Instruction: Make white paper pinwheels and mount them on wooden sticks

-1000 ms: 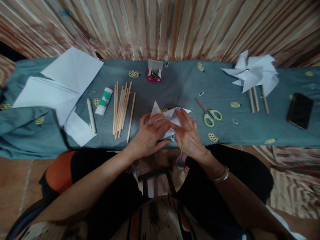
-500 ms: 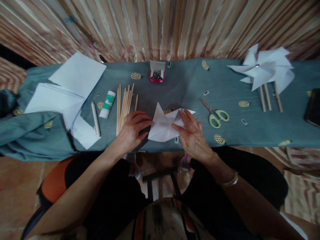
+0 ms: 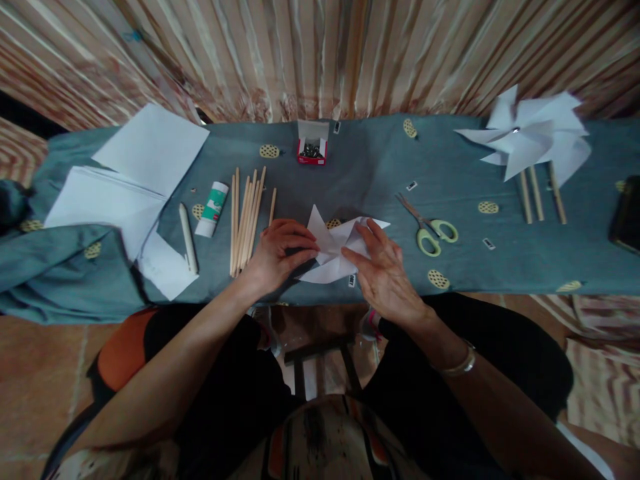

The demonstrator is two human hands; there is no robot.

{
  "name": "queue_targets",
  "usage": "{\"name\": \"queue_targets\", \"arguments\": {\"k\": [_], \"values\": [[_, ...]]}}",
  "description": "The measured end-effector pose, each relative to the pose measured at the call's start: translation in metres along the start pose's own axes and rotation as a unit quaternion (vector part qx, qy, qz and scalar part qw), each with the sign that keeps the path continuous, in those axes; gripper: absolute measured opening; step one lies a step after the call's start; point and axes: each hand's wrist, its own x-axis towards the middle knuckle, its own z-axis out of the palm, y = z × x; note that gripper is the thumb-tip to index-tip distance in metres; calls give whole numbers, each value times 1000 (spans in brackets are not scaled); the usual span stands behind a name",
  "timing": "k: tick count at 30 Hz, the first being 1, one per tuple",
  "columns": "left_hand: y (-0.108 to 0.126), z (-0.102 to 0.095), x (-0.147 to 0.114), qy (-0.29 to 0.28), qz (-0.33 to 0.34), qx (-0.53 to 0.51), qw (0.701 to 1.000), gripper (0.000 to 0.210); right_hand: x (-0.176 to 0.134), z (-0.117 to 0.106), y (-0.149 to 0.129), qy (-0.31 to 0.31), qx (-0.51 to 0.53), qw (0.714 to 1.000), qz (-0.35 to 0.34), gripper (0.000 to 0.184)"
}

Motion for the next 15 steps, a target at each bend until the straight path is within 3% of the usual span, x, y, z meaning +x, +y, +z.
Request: {"name": "queue_targets", "arguments": {"k": [15], "values": [[10, 26, 18, -17, -85, 71, 994, 9, -2, 3, -1, -9, 42, 999, 27, 44]]}}
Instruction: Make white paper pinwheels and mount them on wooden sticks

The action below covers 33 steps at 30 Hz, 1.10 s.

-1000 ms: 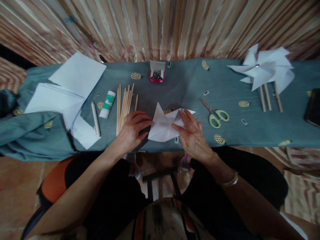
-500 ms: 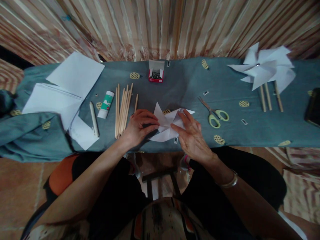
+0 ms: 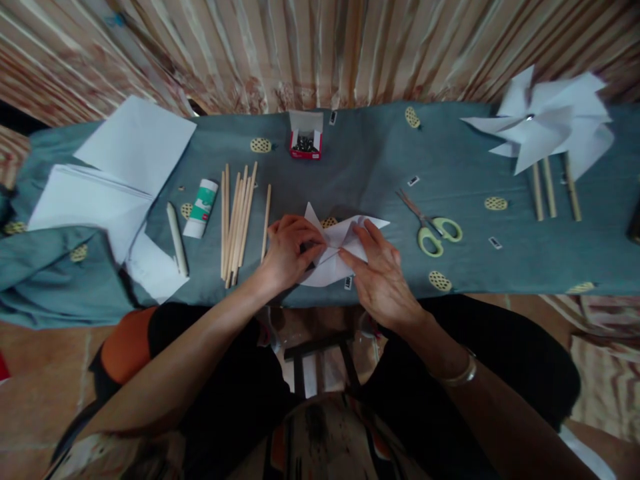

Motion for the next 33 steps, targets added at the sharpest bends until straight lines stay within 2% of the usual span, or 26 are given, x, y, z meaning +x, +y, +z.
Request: {"name": "queue_targets", "arguments": {"k": [8, 22, 33], "values": [[4, 4, 0, 18, -1, 14, 1000, 12, -1, 0, -3, -5, 16, 1000, 12, 49], [7, 9, 0, 31, 9, 21, 999, 10, -3, 2, -3, 7, 8, 1000, 6, 47], [6, 14, 2, 48, -8, 31, 998, 14, -2, 0, -5, -4, 18, 1000, 11, 49]]}}
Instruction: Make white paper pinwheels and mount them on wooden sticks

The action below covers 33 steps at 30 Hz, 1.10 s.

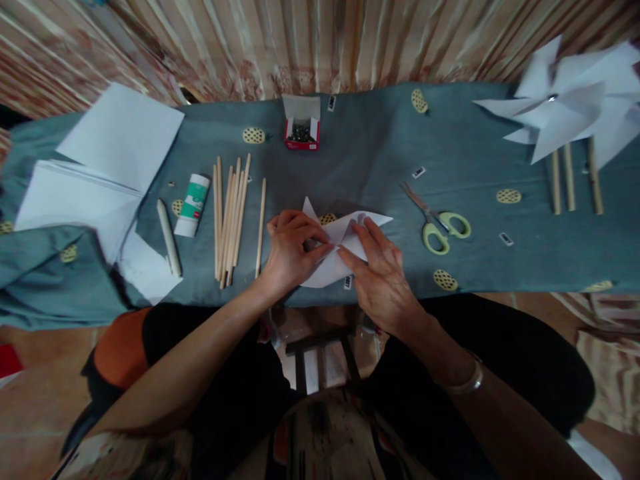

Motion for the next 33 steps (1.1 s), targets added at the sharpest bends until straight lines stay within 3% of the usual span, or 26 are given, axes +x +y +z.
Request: {"name": "queue_targets", "arguments": {"k": [23, 33], "values": [[1, 6, 0, 23, 4, 23, 999, 16, -4, 1, -7, -12, 5, 1000, 4, 60], [1, 6, 0, 15, -1, 23, 1000, 14, -3, -3, 2, 22, 36, 999, -4, 65]]}}
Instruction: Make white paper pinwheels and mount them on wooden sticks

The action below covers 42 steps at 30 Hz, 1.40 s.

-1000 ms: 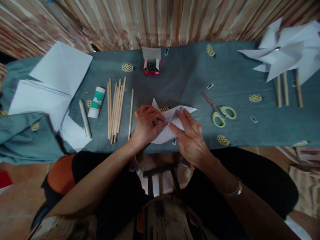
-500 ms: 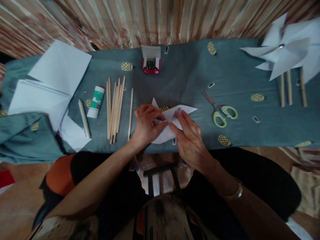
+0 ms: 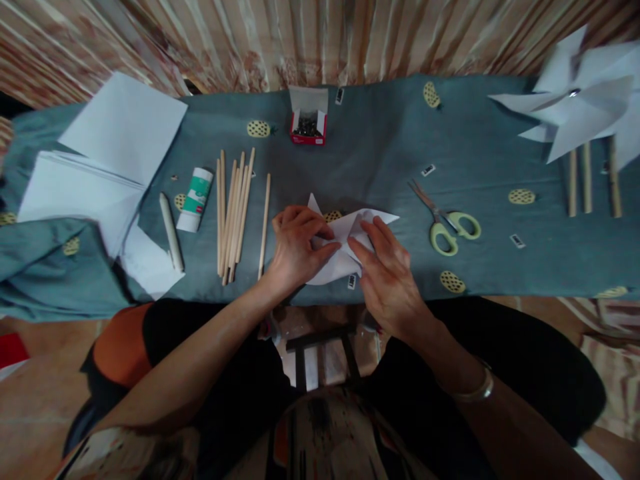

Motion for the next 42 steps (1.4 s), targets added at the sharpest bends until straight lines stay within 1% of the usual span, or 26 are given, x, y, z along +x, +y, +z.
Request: {"name": "queue_targets", "arguments": {"k": [3, 10, 14, 16, 19, 21, 23, 25, 26, 28, 30, 32, 35, 42], "values": [[0, 0, 0, 6, 1, 6, 1000, 14, 1, -1, 0, -7, -14, 1000, 0, 60], [-1, 1, 0, 6, 11, 9, 1000, 17, 5, 0, -3, -15, -71, 997, 2, 42], [-2, 2, -1, 19, 15, 7, 1000, 18, 9, -2, -6, -18, -89, 996, -10, 38], [-3, 2, 0, 17, 15, 4, 1000, 17, 12, -3, -8, -16, -96, 995, -11, 36], [-5, -3, 0, 4, 22, -15, 1000, 17, 16, -2, -10, -10, -104, 994, -11, 33], [-5, -10, -2, 6, 33, -26, 999, 16, 17, -1, -10, -4, -106, 994, -9, 31], [-5, -17, -5, 20, 53, -17, 998, 17, 17, 0, -10, 1, -106, 994, -7, 32], [-2, -23, -12, 26, 92, 16, 995, 20, 16, 0, -9, 1, -107, 994, -6, 32], [0, -25, -15, 23, 117, 36, 992, 21, 15, 0, -8, 0, -108, 994, -6, 32], [4, -26, -22, -4, 158, 69, 985, 24, 14, 0, -7, 0, -113, 994, -5, 32], [8, -24, -27, -34, 178, 95, 979, 26, 13, 0, -7, 1, -121, 993, -4, 31], [10, -22, -29, -58, 182, 113, 975, 29, 13, 1, -7, 4, -126, 992, -5, 30], [11, -21, -29, -77, 178, 126, 973, 32, 13, 1, -8, 4, -124, 992, -7, 29], [9, -21, -24, -82, 172, 110, 975, 30, 14, 1, -7, -3, -117, 993, -7, 31]]}}
